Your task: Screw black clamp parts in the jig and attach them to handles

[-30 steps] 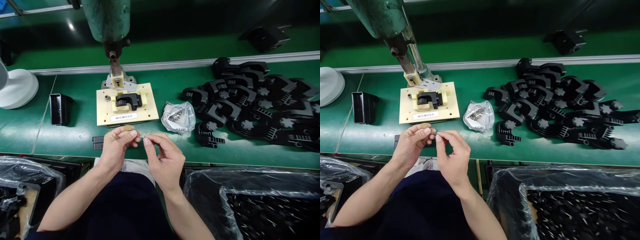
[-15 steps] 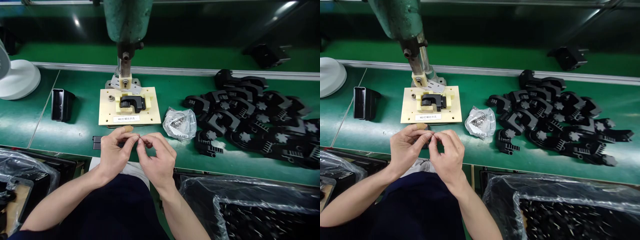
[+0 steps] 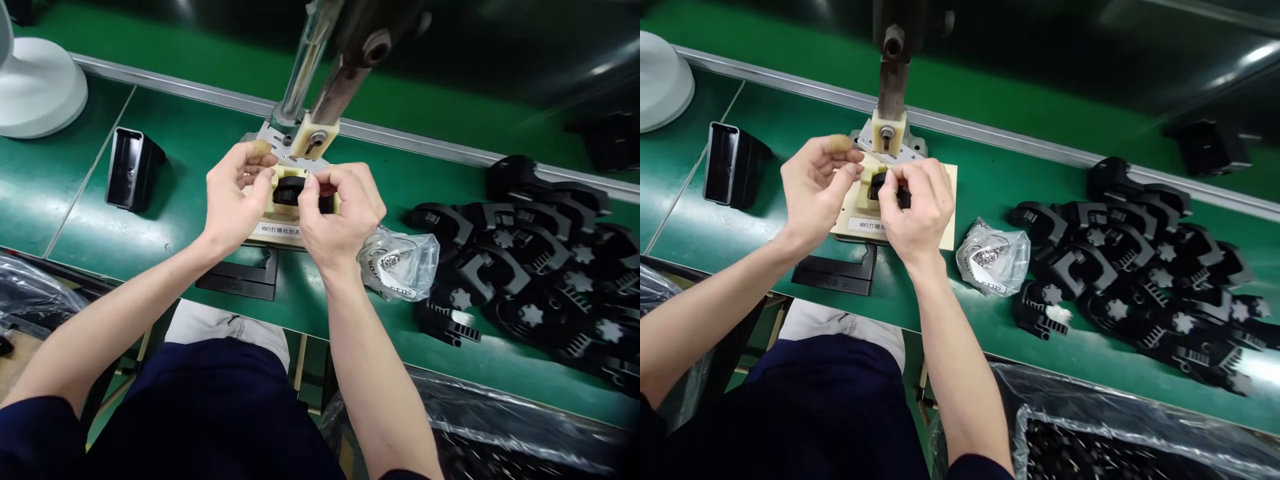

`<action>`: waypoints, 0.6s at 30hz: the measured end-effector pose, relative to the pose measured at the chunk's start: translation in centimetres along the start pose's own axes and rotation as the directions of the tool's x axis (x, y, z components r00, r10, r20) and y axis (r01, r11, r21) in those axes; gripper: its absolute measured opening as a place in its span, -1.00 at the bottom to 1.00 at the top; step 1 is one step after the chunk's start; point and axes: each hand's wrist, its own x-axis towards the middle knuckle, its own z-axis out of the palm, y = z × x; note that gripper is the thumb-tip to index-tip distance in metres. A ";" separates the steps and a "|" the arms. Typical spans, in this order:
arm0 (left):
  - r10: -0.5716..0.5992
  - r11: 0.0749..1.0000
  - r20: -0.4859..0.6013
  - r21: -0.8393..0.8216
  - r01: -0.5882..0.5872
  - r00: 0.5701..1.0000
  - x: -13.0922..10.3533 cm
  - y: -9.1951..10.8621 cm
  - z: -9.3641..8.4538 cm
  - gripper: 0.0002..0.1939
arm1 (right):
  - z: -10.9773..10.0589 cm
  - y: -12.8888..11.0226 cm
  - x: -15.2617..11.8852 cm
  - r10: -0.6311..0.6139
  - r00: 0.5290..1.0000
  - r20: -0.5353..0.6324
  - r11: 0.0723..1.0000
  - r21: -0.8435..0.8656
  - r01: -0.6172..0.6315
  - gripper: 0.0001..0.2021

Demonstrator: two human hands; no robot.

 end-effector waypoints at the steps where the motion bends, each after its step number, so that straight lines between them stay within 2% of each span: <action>1: 0.019 1.000 0.022 0.008 -0.019 1.000 0.5 -0.6 0.2 -0.85 | 0.4 0.0 0.1 0.009 1.000 -0.006 1.000 -0.015 -0.009 -0.83; 4: 0.045 0.999 0.094 0.003 -0.046 0.995 1.6 -1.7 0.6 -0.77 | 1.3 0.0 0.1 0.020 0.999 -0.031 0.997 -0.069 -0.022 -0.80; 8: 0.016 0.998 0.173 -0.065 -0.005 0.985 2.2 -2.0 0.8 -0.66 | 2.1 -0.2 0.1 -0.010 0.993 -0.119 0.990 -0.144 -0.008 -0.80; 12: -0.004 0.996 0.202 -0.092 0.023 0.979 2.5 -2.1 0.5 -0.57 | 2.4 -0.2 0.2 -0.022 0.987 -0.156 0.985 -0.175 -0.006 -0.80; 18: 0.041 0.995 0.224 -0.102 -0.018 0.974 2.8 -1.9 0.9 -0.49 | 2.9 -0.4 0.0 -0.011 0.980 -0.200 0.984 -0.175 -0.024 -0.78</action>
